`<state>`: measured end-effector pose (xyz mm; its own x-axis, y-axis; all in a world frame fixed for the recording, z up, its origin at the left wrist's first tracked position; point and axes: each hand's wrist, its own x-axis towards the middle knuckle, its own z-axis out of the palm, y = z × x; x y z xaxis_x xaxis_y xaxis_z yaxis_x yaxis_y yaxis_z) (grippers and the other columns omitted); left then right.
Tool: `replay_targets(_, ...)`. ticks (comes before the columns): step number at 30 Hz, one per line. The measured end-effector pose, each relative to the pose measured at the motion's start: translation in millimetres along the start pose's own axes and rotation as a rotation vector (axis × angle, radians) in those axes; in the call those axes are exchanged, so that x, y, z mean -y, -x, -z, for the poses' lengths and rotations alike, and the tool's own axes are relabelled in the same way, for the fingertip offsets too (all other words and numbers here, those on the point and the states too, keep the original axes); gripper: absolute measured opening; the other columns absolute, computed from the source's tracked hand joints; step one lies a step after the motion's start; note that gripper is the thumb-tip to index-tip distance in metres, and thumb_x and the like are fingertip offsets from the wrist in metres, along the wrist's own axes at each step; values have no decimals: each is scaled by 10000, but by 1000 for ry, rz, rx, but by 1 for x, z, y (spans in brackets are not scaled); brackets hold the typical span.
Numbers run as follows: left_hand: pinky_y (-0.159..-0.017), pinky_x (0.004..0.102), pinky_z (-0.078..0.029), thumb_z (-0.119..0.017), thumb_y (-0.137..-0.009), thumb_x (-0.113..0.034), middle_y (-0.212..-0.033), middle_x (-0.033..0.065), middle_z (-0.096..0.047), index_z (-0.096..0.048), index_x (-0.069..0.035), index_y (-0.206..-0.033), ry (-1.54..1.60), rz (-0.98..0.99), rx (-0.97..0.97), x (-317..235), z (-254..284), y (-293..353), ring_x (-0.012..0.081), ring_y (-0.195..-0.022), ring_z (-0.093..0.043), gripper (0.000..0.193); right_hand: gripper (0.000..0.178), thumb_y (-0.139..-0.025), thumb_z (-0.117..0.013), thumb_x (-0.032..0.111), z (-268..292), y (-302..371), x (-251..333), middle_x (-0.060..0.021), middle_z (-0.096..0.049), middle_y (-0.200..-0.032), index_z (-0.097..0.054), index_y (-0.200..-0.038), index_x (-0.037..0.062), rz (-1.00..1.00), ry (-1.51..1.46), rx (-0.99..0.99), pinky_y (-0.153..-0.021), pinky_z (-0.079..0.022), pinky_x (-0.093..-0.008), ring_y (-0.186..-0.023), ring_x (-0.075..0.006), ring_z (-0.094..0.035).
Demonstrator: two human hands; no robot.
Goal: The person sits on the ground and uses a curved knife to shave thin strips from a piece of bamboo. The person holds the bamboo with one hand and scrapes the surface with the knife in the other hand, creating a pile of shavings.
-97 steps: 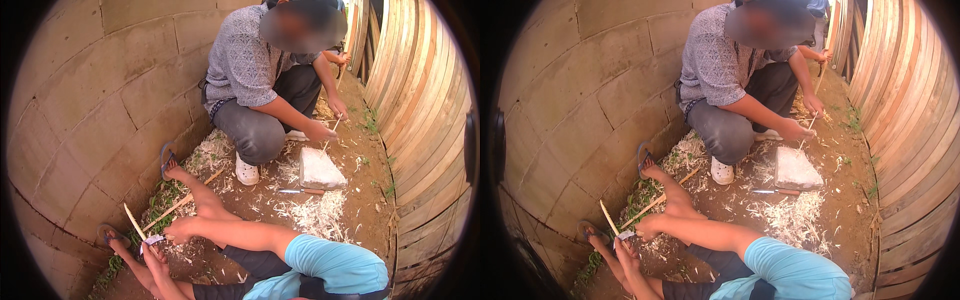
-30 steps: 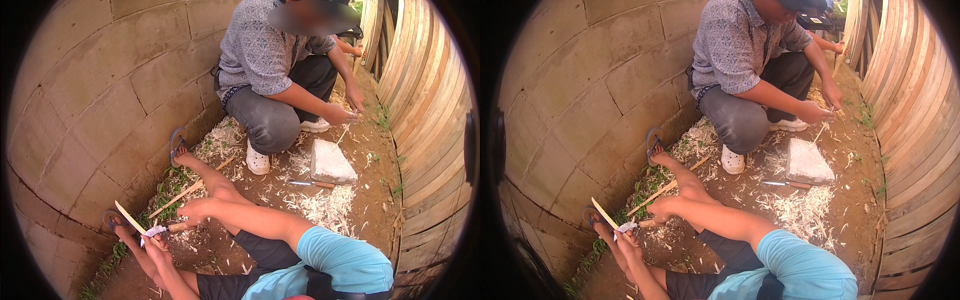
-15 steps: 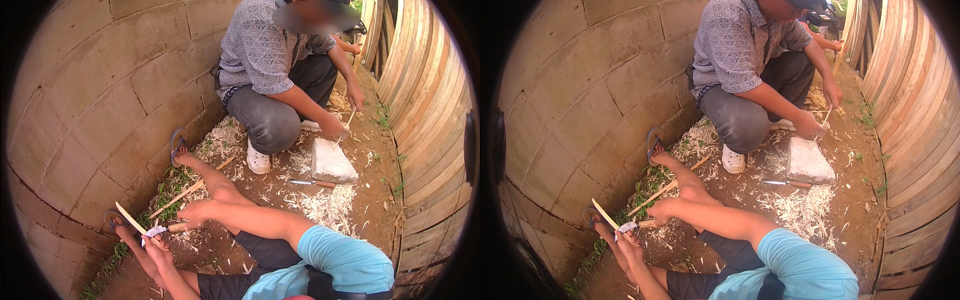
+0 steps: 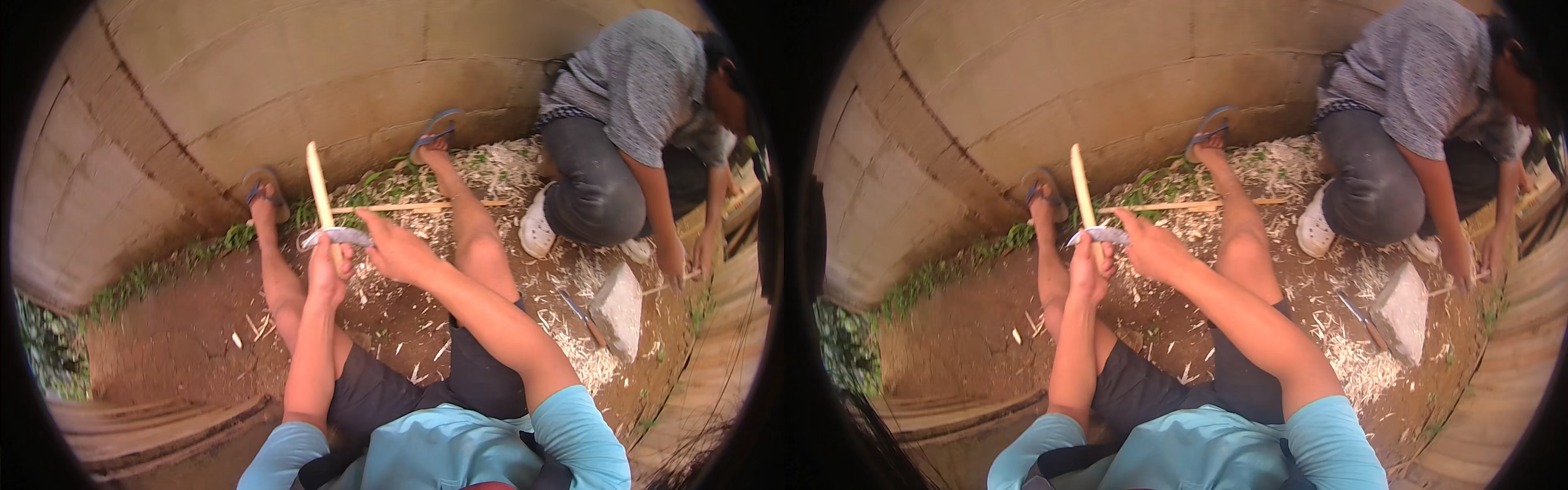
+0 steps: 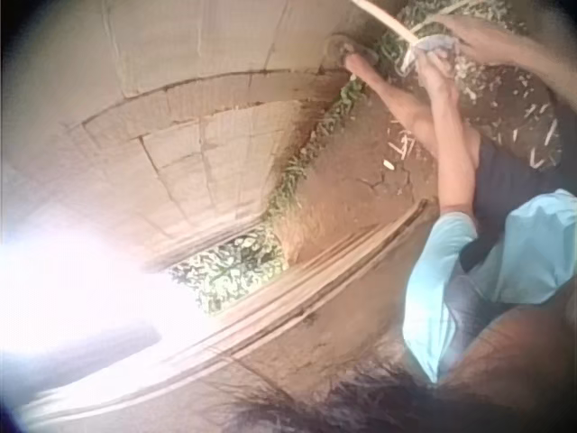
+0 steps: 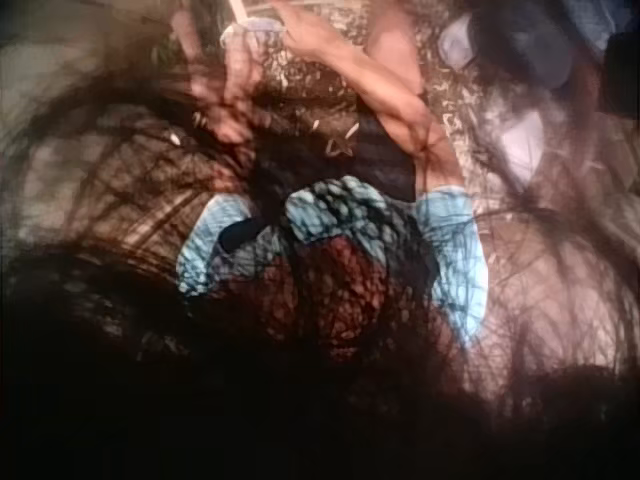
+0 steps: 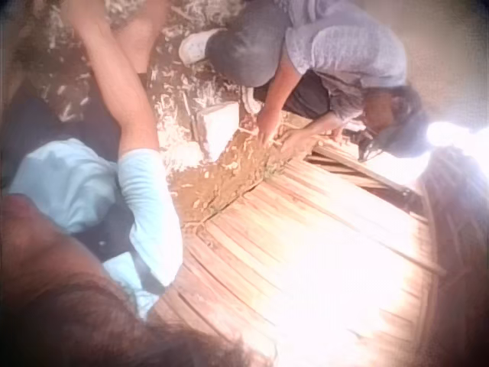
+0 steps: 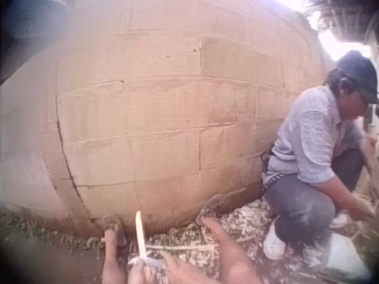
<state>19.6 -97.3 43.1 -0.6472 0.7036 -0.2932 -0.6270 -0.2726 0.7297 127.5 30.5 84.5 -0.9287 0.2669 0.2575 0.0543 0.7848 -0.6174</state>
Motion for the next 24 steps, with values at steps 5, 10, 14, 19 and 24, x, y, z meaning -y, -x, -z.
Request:
replay_targets(5,-406,200,-297,-280,-996,-487,-644,-4,-490,-474,-110,-929,-6,30,86,-10,1,7,72,-446,-378,429,541,-839,-488,33,-3,-7,13,-269,-510,-1182,-308,-1349,53,12,64,-3,-813,-478,-493,-948,-436,-581)
replay_targets(10,-378,201,-269,-292,-990,-497,-594,-9,-456,-460,-120,-901,36,45,101,-11,2,12,67,-406,-333,422,409,-900,-466,93,8,-14,2,-221,-543,-1060,-402,-1303,112,-16,90,-230,-784,-475,-472,-906,-415,-581)
replay_targets(14,-361,205,-258,-294,-994,-484,-561,-14,-430,-445,-135,-857,63,22,34,-14,-1,11,70,-390,-311,404,355,-937,-464,154,21,-10,1,-163,-538,-908,-466,-1285,226,-89,162,-163,-705,-479,-459,-786,-371,-587)
replay_targets(19,-344,213,-248,-302,-996,-471,-522,-28,-379,-432,-142,-801,28,33,69,-12,2,9,70,-372,-286,404,429,-890,-513,134,21,-2,5,-116,-516,-863,-491,-1288,291,-28,282,-104,-633,-495,-442,-715,-333,-599)
replay_targets(24,-342,210,-243,-314,-993,-471,-507,-39,-343,-423,-126,-784,12,123,124,-12,3,8,61,-375,-276,418,465,-860,-522,124,16,0,8,-103,-513,-865,-494,-1286,311,-34,321,-73,-597,-498,-457,-680,-336,-607)
